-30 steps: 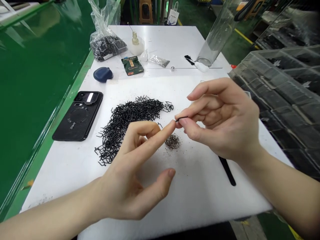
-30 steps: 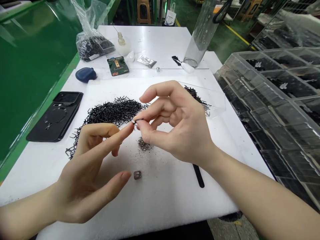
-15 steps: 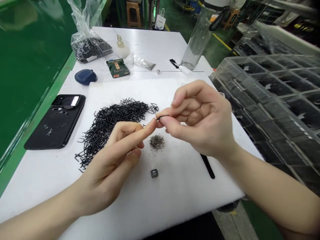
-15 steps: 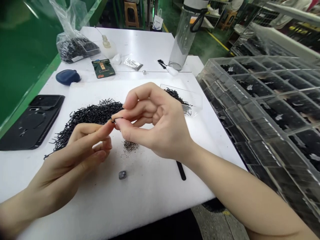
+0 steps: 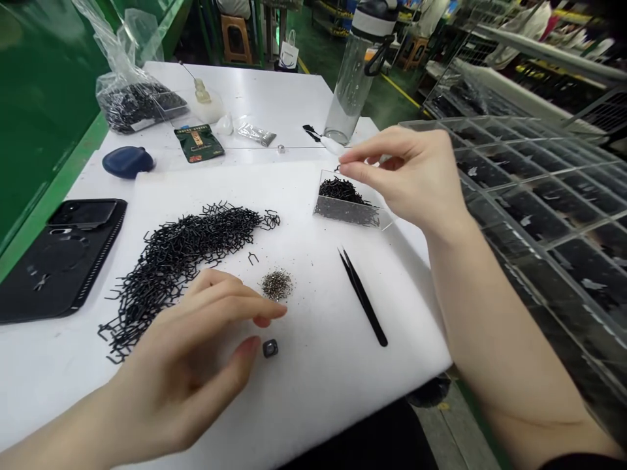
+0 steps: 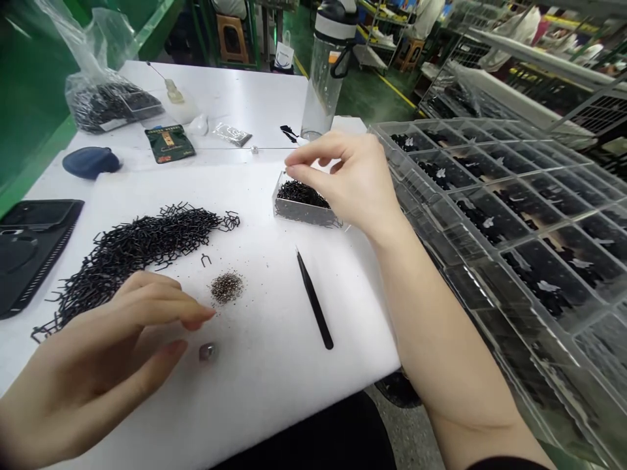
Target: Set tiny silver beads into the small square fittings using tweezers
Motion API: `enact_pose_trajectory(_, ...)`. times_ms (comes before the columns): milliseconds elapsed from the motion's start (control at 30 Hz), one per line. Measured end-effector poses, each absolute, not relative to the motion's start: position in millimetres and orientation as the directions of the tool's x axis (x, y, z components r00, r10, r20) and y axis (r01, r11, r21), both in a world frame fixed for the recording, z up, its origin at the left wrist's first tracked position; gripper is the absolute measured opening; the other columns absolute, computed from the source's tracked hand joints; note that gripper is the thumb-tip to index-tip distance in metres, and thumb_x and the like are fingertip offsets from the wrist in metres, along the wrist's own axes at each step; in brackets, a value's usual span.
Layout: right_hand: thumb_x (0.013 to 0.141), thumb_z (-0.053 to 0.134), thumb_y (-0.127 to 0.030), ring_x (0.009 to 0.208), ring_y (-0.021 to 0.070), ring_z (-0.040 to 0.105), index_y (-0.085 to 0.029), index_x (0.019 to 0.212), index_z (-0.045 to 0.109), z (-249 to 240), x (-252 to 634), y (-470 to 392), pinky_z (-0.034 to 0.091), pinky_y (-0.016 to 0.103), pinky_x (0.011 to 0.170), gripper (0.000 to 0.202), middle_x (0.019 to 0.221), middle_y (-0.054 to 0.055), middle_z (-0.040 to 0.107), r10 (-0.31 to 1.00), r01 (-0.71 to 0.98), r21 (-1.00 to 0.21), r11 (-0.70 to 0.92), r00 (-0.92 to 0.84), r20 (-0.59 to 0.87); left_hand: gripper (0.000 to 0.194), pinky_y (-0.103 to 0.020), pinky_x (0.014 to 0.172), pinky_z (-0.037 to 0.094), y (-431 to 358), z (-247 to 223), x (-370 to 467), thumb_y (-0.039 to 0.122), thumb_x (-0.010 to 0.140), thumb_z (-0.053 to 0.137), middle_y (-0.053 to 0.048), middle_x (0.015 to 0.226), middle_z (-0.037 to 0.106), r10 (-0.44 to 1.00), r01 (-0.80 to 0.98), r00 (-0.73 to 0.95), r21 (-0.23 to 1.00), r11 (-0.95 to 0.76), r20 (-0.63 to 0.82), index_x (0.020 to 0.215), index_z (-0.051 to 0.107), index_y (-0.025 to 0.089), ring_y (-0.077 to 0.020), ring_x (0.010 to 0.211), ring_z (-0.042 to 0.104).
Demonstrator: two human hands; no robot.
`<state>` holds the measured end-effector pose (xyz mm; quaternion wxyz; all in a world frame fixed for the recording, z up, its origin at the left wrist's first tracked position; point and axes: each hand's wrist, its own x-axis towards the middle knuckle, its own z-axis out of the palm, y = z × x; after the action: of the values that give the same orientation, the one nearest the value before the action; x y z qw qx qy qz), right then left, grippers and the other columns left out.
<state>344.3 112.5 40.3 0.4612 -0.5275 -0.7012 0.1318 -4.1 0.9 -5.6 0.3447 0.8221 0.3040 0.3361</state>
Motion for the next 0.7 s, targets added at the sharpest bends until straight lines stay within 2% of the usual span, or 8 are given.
enact_pose_trajectory(100, 0.095, 0.095, -0.013, 0.092, 0.0289, 0.086, -0.032, 0.092, 0.097, 36, 351, 116, 0.074, 0.052, 0.099, 0.019, 0.098, 0.002, 0.096, 0.885, 0.664, -0.643, 0.381, -0.061, 0.461, 0.048, -0.039, 0.104, 0.055, -6, -5, 2, 0.010, 0.099, 0.075, 0.000, 0.122, 0.086, 0.717, 0.324, 0.623, 0.732, -0.599, 0.311, 0.137, 0.082, 0.038, -0.0279, 0.118, 0.064)
enact_pose_trajectory(267, 0.104, 0.084, -0.014, 0.097, 0.0278, 0.087, -0.026, 0.100, 0.096, 50, 353, 111, 0.071, 0.047, 0.101, 0.018, 0.103, 0.005, 0.097, 0.894, 0.709, -0.610, 0.354, -0.065, 0.443, 0.048, -0.041, 0.105, 0.054, -5, -9, 4, 0.006, 0.101, 0.070, -0.001, 0.122, 0.088, 0.660, 0.334, 0.684, 0.671, -0.662, 0.310, 0.137, 0.079, 0.036, -0.0286, 0.116, 0.064)
enact_pose_trajectory(333, 0.109, 0.079, -0.017, 0.094, 0.0257, 0.086, -0.025, 0.107, 0.095, 66, 355, 100, 0.069, 0.043, 0.088, 0.018, 0.106, 0.007, 0.097, 0.902, 0.720, -0.598, 0.351, -0.090, 0.421, 0.045, -0.043, 0.104, 0.055, -3, -10, 4, 0.005, 0.101, 0.070, -0.001, 0.117, 0.090, 0.652, 0.313, 0.686, 0.677, -0.666, 0.324, 0.132, 0.080, 0.036, -0.0272, 0.106, 0.067)
enact_pose_trajectory(400, 0.115, 0.074, -0.030, 0.077, 0.0226, 0.081, -0.028, 0.116, 0.092, 77, 356, 83, 0.061, 0.040, 0.066, 0.018, 0.092, 0.005, 0.092, 0.938, 0.741, -0.579, 0.340, -0.221, 0.268, 0.041, -0.044, 0.103, 0.056, -1, -11, 5, 0.005, 0.101, 0.072, 0.000, 0.114, 0.092, 0.658, 0.291, 0.675, 0.699, -0.654, 0.335, 0.128, 0.080, 0.035, -0.0253, 0.098, 0.070)
enact_pose_trajectory(467, 0.109, 0.084, -0.055, 0.042, 0.0191, 0.060, -0.031, 0.105, 0.091, 75, 355, 62, 0.039, 0.040, 0.040, 0.025, 0.063, -0.002, 0.078, 0.935, 0.755, -0.569, 0.325, -0.347, 0.074, 0.035, -0.042, 0.100, 0.057, -1, -12, 6, 0.007, 0.102, 0.076, 0.001, 0.111, 0.094, 0.685, 0.287, 0.645, 0.722, -0.629, 0.340, 0.123, 0.082, 0.034, -0.0253, 0.097, 0.072)
enact_pose_trajectory(500, 0.103, 0.090, -0.061, 0.034, 0.0171, 0.050, -0.032, 0.103, 0.088, 68, 353, 52, 0.033, 0.040, 0.036, 0.030, 0.057, -0.005, 0.074, 0.923, 0.761, -0.564, 0.319, -0.385, 0.001, 0.031, -0.041, 0.097, 0.057, -1, -12, 7, 0.009, 0.103, 0.079, 0.001, 0.108, 0.094, 0.702, 0.293, 0.626, 0.731, -0.616, 0.340, 0.121, 0.082, 0.035, -0.0260, 0.098, 0.072)
enact_pose_trajectory(633, 0.105, 0.079, -0.037, 0.042, 0.0191, 0.054, -0.031, 0.121, 0.064, 31, 344, 20, 0.033, 0.038, 0.046, 0.023, 0.060, -0.011, 0.067, 0.937, 0.825, -0.494, 0.275, -0.344, -0.053, 0.021, -0.037, 0.092, 0.058, -3, -14, 8, 0.016, 0.107, 0.083, 0.002, 0.099, 0.091, 0.743, 0.307, 0.575, 0.751, -0.585, 0.343, 0.117, 0.083, 0.035, -0.0272, 0.099, 0.069)
enact_pose_trajectory(700, 0.109, 0.070, -0.034, 0.044, 0.0192, 0.052, -0.032, 0.124, 0.059, 21, 342, 16, 0.033, 0.037, 0.049, 0.019, 0.060, -0.013, 0.060, 0.933, 0.828, -0.485, 0.282, -0.355, -0.063, 0.020, -0.035, 0.093, 0.058, -2, -14, 7, 0.018, 0.106, 0.086, 0.003, 0.101, 0.090, 0.748, 0.313, 0.572, 0.753, -0.579, 0.338, 0.117, 0.084, 0.034, -0.0260, 0.100, 0.069)
